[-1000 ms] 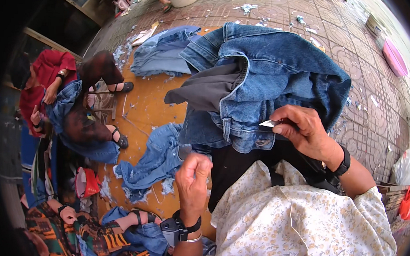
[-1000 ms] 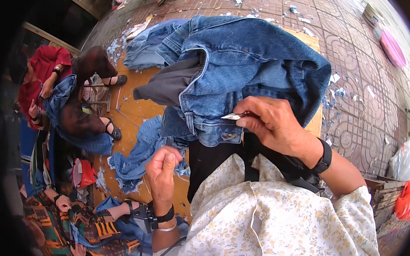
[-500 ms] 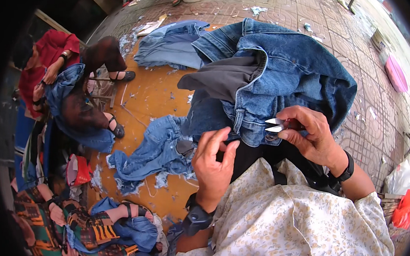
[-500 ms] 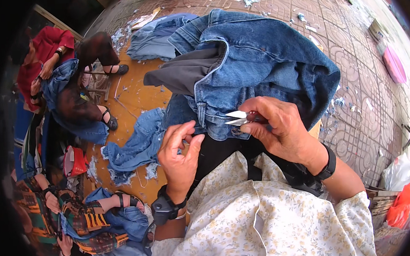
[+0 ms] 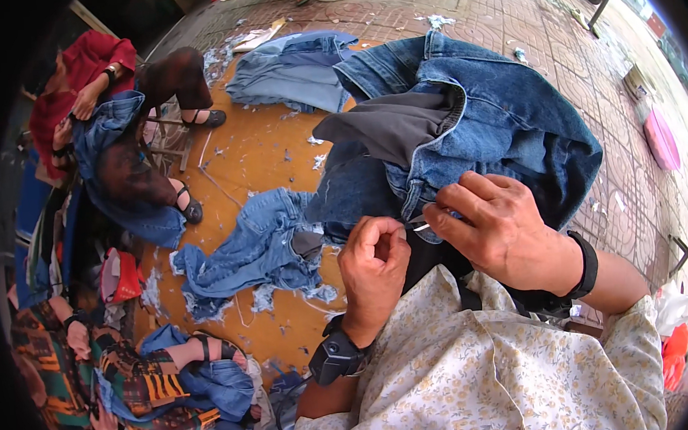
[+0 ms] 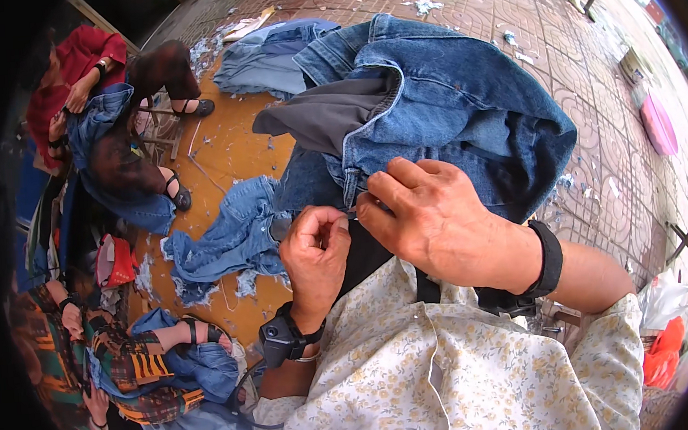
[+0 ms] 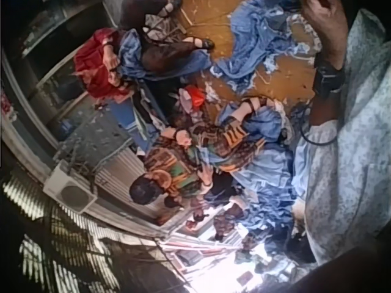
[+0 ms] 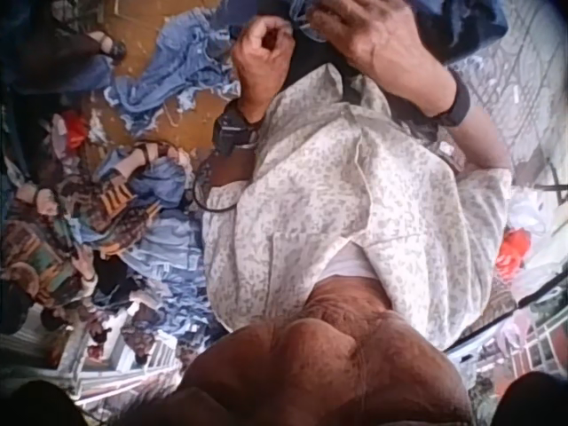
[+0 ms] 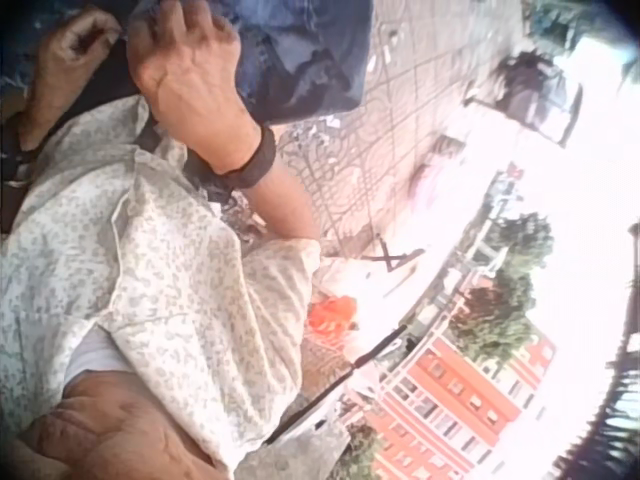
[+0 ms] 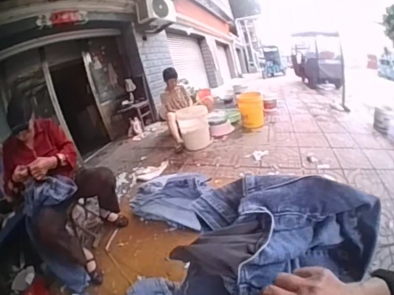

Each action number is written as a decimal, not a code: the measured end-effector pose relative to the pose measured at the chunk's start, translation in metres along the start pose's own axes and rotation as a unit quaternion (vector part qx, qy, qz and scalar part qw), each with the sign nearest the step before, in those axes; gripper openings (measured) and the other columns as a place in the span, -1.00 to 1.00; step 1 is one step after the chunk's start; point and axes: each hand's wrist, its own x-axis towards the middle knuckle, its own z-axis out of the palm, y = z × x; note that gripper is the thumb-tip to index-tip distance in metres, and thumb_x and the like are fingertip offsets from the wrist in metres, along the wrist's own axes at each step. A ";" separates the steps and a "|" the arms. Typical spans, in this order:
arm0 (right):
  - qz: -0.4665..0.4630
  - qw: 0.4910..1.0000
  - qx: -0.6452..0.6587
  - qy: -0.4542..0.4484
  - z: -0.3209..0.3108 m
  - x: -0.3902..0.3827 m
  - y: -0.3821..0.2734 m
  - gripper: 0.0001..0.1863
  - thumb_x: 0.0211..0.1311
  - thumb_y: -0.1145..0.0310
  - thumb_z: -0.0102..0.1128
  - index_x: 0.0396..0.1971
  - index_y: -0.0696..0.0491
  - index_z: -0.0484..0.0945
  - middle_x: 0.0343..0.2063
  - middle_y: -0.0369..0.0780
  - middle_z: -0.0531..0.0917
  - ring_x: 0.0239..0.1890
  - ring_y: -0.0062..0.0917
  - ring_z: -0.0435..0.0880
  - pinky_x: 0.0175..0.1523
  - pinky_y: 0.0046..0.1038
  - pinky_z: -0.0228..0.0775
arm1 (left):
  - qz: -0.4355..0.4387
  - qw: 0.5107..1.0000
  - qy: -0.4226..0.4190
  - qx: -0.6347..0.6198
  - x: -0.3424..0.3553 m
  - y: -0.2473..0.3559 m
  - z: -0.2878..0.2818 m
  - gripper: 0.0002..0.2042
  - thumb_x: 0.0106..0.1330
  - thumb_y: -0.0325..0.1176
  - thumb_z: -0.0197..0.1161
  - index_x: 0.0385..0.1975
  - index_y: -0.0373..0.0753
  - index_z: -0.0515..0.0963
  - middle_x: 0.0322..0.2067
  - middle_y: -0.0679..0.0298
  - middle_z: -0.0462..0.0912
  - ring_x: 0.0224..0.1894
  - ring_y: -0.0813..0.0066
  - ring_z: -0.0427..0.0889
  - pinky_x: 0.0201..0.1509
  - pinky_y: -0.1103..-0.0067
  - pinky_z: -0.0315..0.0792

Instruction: The person uses scissors to trim excess fabric and loose threads from the seams and pockets of denim jeans, then uses a small pair of pliers to adjust or remove hardware from the waistband area.

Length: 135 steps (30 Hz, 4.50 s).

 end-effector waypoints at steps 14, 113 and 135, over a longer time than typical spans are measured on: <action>-0.008 0.999 -0.035 -0.034 -0.006 0.009 -0.006 -0.74 -0.22 0.37 0.16 -0.43 0.12 0.54 -0.46 -0.27 0.41 -0.32 -0.48 0.46 -0.34 -0.50 0.35 | 0.016 0.999 -0.026 0.017 0.001 -0.005 0.001 -0.94 0.10 -0.60 0.18 -0.44 -0.33 0.47 -0.53 0.19 0.48 -0.55 0.37 0.51 -0.48 0.55 0.38; 0.201 0.892 0.401 0.060 -0.007 -0.056 0.050 -0.77 0.02 0.48 0.26 -0.31 0.18 0.47 -0.44 -0.13 0.54 -0.40 -0.29 0.56 -0.31 -0.40 0.38 | 0.024 0.994 -0.102 -0.042 0.025 0.025 0.029 -0.93 0.22 -0.54 0.21 -0.47 -0.39 0.48 -0.44 0.28 0.57 -0.38 0.63 0.48 -0.26 0.69 0.37; 0.060 0.969 0.238 -0.010 -0.007 -0.020 0.062 -0.88 -0.20 0.47 0.26 -0.63 0.15 0.50 -0.60 -0.20 0.52 -0.40 -0.25 0.58 -0.40 -0.27 0.38 | -0.003 0.993 -0.112 -0.035 0.025 0.033 0.027 -0.91 0.21 -0.50 0.20 -0.48 -0.36 0.46 -0.46 0.22 0.55 -0.38 0.43 0.53 -0.24 0.58 0.41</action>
